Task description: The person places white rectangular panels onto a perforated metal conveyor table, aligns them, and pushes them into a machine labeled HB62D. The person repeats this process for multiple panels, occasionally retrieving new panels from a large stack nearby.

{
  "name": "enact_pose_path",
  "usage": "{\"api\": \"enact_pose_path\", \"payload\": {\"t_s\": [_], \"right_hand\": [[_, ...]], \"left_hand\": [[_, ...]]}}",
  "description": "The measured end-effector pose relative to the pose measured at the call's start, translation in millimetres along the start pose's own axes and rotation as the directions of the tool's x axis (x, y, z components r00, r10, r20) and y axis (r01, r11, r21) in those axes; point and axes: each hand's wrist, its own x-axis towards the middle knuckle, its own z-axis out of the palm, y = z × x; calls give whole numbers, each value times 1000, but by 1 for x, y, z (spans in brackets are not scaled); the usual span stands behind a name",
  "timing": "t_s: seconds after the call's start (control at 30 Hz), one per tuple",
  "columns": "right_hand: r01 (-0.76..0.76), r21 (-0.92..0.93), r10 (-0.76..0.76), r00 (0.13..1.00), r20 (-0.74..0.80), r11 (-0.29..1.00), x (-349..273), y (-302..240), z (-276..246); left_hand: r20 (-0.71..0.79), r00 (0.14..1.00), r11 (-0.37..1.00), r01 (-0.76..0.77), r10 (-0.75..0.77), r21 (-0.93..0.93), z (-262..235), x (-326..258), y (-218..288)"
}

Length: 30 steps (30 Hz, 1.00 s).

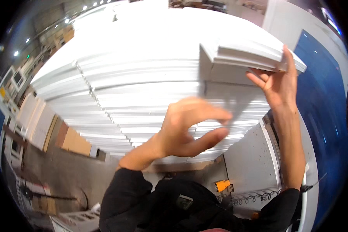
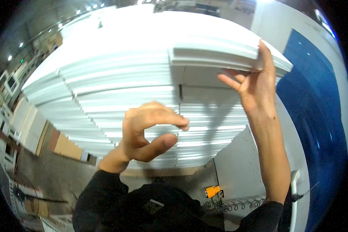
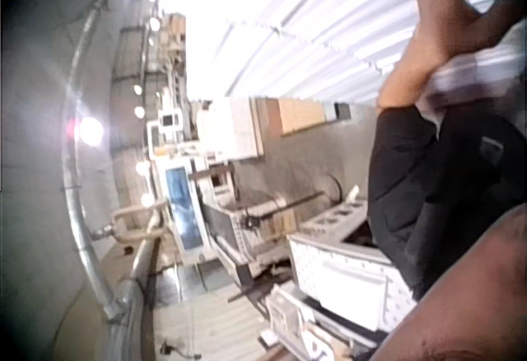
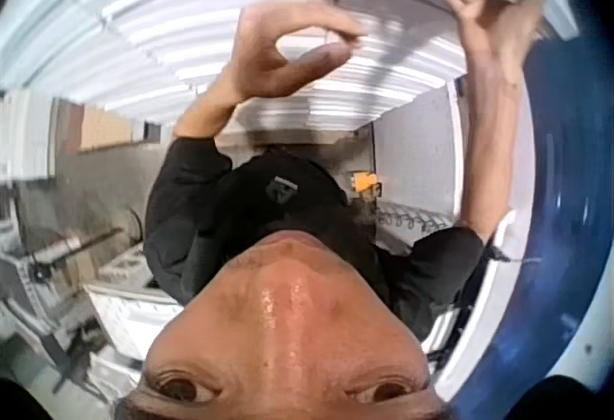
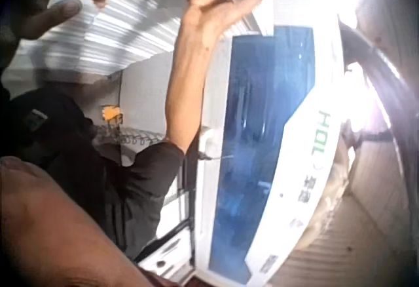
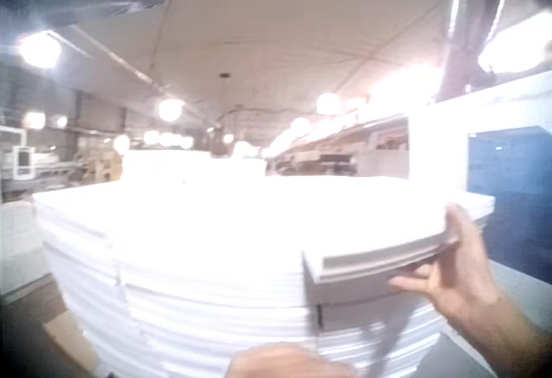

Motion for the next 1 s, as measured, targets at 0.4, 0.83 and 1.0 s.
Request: {"api": "enact_pose_path", "payload": {"t_s": [0.4,0.83,1.0], "right_hand": [[-82,-62,68,977,-203,995,-9,-14,2],[-194,-175,28,743,-669,965,-92,-20,16],[35,-156,-123,793,-597,987,-118,0,0]], "left_hand": [[294,831,654,554,-472,-516,0,-41,-84],[313,901,435,421,-300,-796,16,-8,-136],[102,960,450,214,-260,-867,12,-4,-128]]}}
